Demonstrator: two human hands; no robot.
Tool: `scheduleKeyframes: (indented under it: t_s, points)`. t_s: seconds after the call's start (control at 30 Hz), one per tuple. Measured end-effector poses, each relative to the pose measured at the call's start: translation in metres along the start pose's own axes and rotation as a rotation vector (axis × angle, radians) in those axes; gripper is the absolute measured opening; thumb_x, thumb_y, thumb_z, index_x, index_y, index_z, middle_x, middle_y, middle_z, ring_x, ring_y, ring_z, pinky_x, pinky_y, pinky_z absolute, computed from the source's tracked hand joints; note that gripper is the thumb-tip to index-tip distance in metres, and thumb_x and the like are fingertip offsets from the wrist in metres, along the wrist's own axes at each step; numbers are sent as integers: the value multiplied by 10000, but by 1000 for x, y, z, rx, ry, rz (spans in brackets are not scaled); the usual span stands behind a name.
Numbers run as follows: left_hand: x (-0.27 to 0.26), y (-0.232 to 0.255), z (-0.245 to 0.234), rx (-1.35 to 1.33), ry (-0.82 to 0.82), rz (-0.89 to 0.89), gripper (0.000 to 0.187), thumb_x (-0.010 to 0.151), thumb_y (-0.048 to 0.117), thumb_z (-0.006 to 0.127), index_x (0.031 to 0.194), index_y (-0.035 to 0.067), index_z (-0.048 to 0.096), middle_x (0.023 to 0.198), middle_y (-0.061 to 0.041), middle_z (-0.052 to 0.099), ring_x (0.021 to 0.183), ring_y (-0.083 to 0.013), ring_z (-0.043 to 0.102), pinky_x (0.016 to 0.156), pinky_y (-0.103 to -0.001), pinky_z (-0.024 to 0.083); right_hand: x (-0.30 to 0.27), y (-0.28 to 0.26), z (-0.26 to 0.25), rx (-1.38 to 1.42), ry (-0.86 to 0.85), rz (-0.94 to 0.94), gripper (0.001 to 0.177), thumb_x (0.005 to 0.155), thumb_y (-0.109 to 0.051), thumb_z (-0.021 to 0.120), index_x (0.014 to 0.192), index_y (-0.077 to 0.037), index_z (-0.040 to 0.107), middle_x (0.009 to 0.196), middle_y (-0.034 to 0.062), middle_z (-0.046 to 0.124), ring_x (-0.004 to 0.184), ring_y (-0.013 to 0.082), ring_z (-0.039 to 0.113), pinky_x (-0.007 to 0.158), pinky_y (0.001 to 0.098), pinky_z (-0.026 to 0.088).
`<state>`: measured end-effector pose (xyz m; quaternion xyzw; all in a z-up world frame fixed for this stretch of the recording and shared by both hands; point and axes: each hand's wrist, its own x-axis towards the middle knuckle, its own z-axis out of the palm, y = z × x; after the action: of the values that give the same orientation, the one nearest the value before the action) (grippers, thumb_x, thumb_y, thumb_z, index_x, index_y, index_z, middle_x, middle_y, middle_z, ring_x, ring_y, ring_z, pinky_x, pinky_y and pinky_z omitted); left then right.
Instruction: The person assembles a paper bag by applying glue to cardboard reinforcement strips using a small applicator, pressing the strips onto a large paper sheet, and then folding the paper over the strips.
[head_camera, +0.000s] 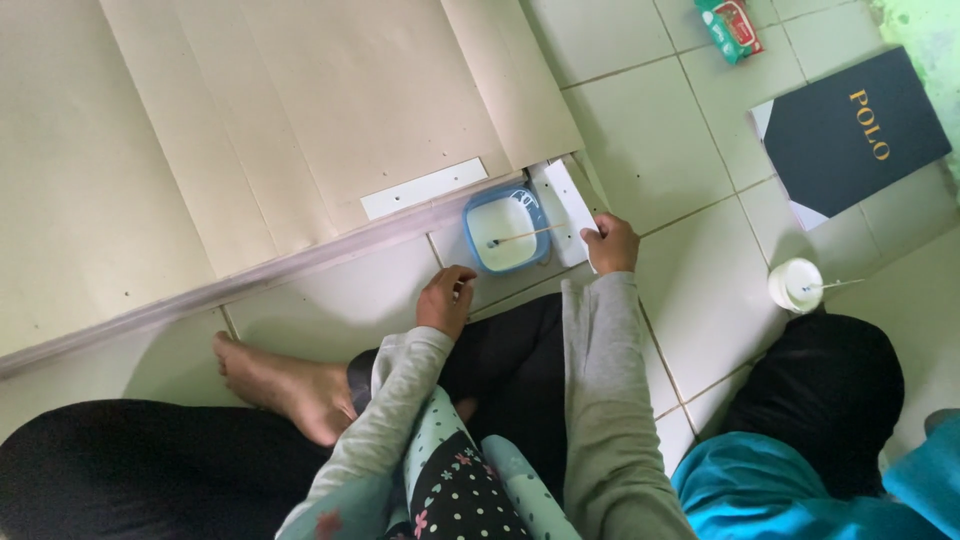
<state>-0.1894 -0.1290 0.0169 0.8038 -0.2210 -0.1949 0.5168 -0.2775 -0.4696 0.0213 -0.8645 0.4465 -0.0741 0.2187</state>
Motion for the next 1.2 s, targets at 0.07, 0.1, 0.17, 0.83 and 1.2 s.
scheduleKeyframes:
  t_s: [0.07, 0.1, 0.17, 0.83, 1.2]
  points:
    - [7, 13, 2, -80, -3, -25, 154, 995, 188, 632, 1122, 196, 719, 1063, -65, 714, 986, -303, 730, 813, -399, 621, -18, -29, -19, 90, 65, -104, 207, 890, -316, 763, 1009, -148, 748, 877, 90, 722, 841, 294, 710, 750, 435, 546]
    - [11, 19, 3, -162, -11, -48, 151, 1004, 222, 642, 1116, 212, 743, 1068, -55, 729, 999, -293, 727, 817, -384, 621, -27, -44, -28, 179, 133, -205, 224, 909, -366, 757, 995, -160, 747, 849, 97, 695, 798, 287, 684, 729, 434, 536]
    - [19, 36, 2, -361, -28, -62, 260, 967, 220, 713, 1222, 173, 700, 1159, -104, 718, 1042, -309, 723, 868, -407, 606, -53, -98, -47, 254, 180, -454, 119, 908, -243, 783, 962, -146, 743, 823, 71, 663, 778, 266, 669, 720, 378, 540]
    - [-3, 47, -58, -1337, 93, -128, 441, 983, -6, 603, 1417, 60, 558, 1366, -157, 645, 1147, -311, 698, 960, -539, 597, -53, -87, -17, 99, -10, -277, 543, 945, -404, 733, 1327, -34, 620, 1102, 205, 588, 922, 314, 686, 840, 438, 563]
    - [-14, 30, -71, -1537, 208, -242, 388, 997, 27, 570, 1383, 26, 604, 1281, -224, 685, 1007, -408, 739, 982, -634, 566, -68, -126, -27, 387, -171, -229, 180, 850, -230, 780, 1030, -223, 765, 859, -16, 767, 702, 76, 693, 706, 245, 555]
